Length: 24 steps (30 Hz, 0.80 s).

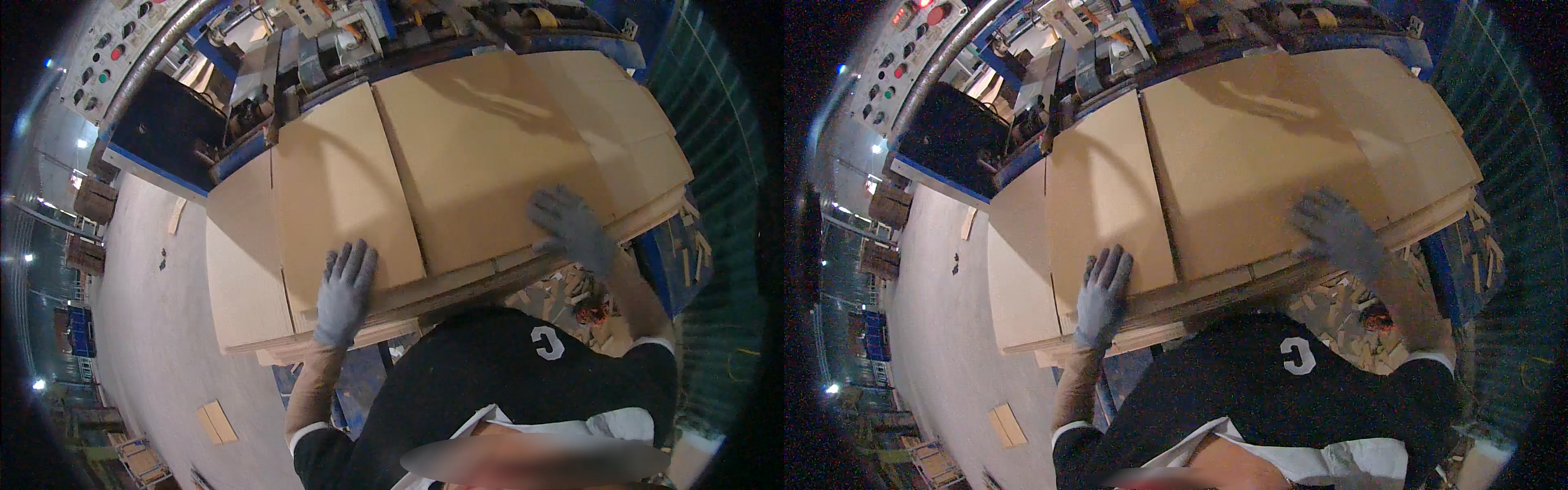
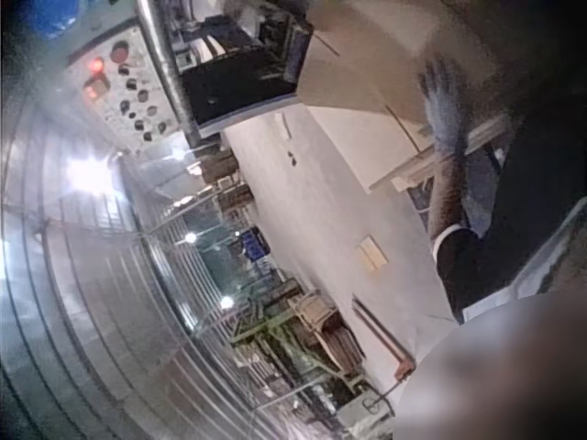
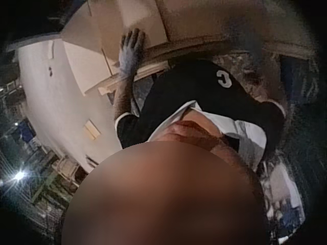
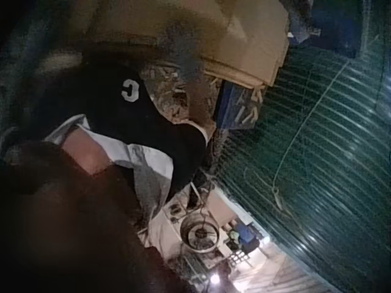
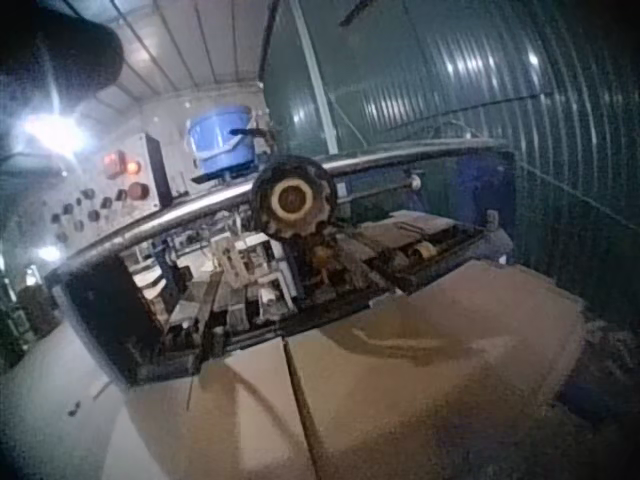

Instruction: The person repeatedly picks up flat cardboard sheets from a stack and places them onto a conveyor or machine. The hands lift each sheet and set it down in a continuous loop without visible inspection or tool use.

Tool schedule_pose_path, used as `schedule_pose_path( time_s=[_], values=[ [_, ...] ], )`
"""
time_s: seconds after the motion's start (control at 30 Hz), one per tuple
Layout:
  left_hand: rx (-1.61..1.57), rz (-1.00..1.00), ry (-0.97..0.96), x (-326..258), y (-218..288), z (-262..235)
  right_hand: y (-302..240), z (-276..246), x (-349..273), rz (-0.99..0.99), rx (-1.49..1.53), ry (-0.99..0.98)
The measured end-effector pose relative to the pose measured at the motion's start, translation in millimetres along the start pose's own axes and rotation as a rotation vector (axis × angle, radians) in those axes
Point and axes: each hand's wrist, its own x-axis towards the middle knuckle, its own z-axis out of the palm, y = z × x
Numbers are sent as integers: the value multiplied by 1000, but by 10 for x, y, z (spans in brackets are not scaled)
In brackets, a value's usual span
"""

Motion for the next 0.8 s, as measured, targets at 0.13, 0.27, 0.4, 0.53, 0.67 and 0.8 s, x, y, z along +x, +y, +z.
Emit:
schedule_pose_path(
  time_s=[0.13,0.27,0.4,0.53,0.67,0.8],
  values=[
    [-30,42,151,399,-313,137,506,4,366,40,39,14],
    [-94,51,310,1073,-745,301,897,90,984,157,20,10],
    [252,-22,330,1687,-1097,437,1132,321,1497,289,-44,33],
    [40,-464,354,1760,-1243,450,1077,460,1503,401,-306,223],
    [244,-608,616,553,-1329,202,1069,71,654,689,113,406],
    [-82,-1647,676,-1051,-1438,82,1091,-9,-704,1262,-110,669]
  ],
)
